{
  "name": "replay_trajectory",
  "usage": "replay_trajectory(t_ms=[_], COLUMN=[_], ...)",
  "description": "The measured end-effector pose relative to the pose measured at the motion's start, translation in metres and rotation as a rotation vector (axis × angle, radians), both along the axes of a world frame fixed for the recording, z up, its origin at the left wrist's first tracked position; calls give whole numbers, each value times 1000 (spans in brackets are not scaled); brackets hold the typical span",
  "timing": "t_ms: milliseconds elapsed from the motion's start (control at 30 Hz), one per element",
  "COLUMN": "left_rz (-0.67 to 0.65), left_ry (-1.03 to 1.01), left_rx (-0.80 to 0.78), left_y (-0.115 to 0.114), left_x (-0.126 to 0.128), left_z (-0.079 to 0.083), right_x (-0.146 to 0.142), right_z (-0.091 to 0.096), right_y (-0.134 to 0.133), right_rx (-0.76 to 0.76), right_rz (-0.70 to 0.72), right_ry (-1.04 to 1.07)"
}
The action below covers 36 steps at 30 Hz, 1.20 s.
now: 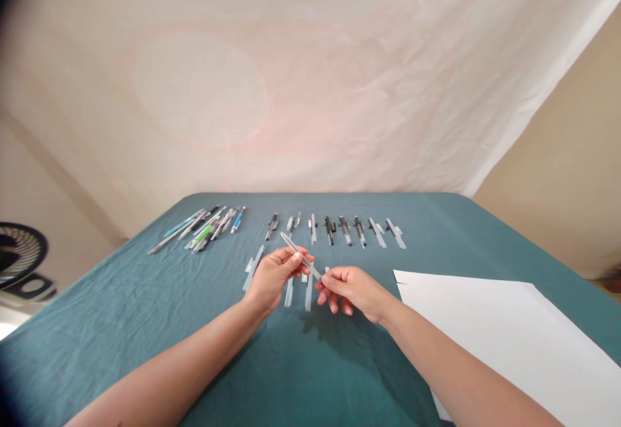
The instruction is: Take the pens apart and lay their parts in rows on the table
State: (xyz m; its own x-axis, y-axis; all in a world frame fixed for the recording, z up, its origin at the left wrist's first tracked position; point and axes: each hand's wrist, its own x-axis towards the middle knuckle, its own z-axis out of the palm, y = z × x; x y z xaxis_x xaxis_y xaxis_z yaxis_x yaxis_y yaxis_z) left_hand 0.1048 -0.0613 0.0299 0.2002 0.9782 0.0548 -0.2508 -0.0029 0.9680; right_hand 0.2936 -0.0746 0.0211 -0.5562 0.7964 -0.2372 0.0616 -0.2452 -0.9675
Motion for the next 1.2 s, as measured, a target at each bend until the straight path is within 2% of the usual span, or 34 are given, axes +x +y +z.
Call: replay_trajectory(t_ms=[133,300,500,667,833,1000,1200], left_rz=[2,16,25,32,18,31,30], left_ry=[7,-1,4,2,-3,-12,-15], left_rx=[2,-6,-13,-17,-10,-20,-28], left_y=[0,1,1,1,1,2,1], left_x=[1,0,0,0,0,0,0], left_z=[1,0,1,1,-1,-1,-1], right_x=[0,-2,-1,-2,-1,-3,-2], right_z=[-1,-4,-4,-3,-2,-2,-2], right_y=[0,-1,0,-1,0,-1,1], right_rx=[31,-21,12,-9,39,-22,73], right_rz=[-56,5,-48,-5,-69,-23,-117], right_ry=[11,5,28,20,29,22,-15])
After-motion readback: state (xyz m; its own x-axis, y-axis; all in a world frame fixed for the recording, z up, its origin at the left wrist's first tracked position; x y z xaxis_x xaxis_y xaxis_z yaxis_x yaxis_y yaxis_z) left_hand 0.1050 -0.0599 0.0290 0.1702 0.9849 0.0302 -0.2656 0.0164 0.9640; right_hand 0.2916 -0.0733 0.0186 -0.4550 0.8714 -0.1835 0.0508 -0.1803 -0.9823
